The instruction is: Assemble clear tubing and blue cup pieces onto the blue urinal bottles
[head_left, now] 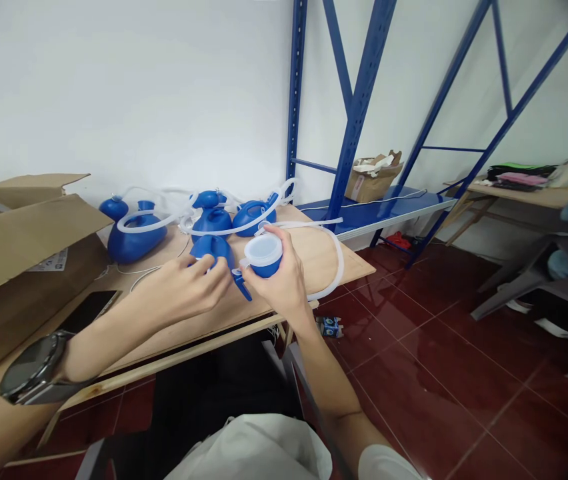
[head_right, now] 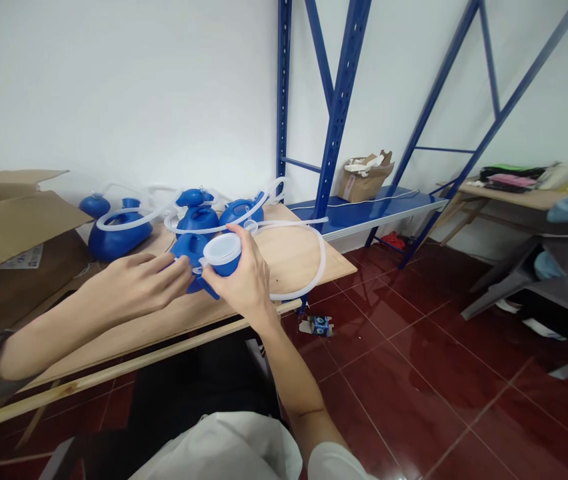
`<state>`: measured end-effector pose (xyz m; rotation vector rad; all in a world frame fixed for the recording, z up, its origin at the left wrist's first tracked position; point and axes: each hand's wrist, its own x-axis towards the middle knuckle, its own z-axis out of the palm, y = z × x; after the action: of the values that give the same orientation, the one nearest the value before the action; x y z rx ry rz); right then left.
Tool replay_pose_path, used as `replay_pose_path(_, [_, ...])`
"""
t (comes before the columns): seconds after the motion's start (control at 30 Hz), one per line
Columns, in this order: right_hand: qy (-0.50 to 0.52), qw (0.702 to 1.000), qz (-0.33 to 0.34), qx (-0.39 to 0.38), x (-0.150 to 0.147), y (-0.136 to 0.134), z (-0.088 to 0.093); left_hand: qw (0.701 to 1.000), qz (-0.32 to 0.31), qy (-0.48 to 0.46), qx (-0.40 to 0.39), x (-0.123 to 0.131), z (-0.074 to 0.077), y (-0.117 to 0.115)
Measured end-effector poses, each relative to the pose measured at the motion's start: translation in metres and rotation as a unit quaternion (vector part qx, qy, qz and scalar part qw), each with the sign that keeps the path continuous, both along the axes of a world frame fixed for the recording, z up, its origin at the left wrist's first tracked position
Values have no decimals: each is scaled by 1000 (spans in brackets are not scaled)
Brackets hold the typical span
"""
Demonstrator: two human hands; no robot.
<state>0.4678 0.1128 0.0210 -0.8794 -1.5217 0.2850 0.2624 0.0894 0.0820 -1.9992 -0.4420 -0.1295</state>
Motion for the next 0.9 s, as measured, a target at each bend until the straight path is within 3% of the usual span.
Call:
replay_pose_path(0.2, [-5, 1000, 1, 0, 2, 1, 0, 998, -21, -52, 37, 5, -3, -3])
replay_pose_path(0.4, [-11, 1000, -9, -2, 1, 1, -1, 1000, -14, -20, 6, 10, -1, 0])
replay_pose_path(0.7, [2, 999, -22, 29, 4, 0, 1, 1000, -6, -13, 0, 5, -11, -1])
replay_pose_path(0.9, [-2, 998, -39, 42, 6, -4, 2, 997, -49, -38, -37, 6, -11, 0])
